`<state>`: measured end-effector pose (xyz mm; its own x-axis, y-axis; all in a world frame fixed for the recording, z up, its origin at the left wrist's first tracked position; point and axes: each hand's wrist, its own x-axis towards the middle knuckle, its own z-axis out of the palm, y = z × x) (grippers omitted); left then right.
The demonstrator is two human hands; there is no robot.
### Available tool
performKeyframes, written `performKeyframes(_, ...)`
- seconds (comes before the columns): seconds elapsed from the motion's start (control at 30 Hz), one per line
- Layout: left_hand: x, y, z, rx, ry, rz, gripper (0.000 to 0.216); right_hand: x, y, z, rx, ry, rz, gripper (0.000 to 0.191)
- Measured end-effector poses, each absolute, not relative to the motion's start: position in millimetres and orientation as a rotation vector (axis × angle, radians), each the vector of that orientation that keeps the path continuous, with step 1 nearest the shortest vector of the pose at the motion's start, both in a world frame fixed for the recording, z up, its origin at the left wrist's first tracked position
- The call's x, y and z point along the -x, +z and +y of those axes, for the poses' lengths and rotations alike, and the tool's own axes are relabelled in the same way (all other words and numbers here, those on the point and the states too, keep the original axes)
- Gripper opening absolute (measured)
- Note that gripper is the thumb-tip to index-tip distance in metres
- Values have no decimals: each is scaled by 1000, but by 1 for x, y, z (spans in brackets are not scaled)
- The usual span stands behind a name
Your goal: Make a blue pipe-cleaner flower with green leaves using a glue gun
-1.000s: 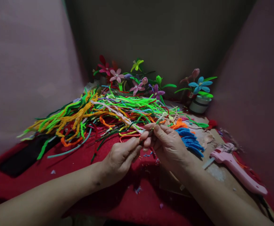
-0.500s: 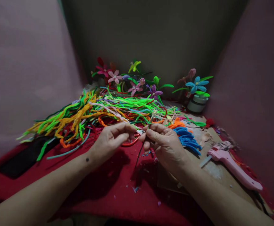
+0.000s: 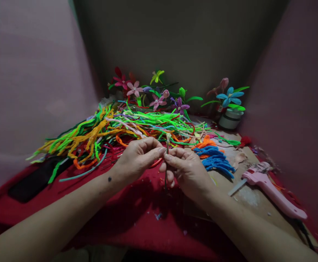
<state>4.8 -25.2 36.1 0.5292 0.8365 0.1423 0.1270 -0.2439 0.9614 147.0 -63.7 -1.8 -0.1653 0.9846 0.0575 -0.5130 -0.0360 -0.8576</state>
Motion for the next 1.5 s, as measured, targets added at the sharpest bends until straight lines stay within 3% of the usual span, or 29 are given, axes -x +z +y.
performKeyframes(0.23, 7, 38, -19, -1642, 729, 697, 17, -154, -6, -56, 658, 1561, -847, 12)
performKeyframes(0.6, 41, 49, 7, -1564, -96, 593, 16, -154, -6, -56, 682, 1608, -829, 15)
performKeyframes(0.83, 16, 28, 6, -1412, 518, 708, 19, -150, -8, -59, 662, 1685, -854, 14)
performKeyframes(1.13, -3, 19, -8, -1015, 767, 659, 15, -144, -14, -65, 692, 1780, -957, 23)
performKeyframes(1.5, -2, 21, -10, -1083, 827, 525, 10, -139, -15, -67, 586, 1939, -829, 16)
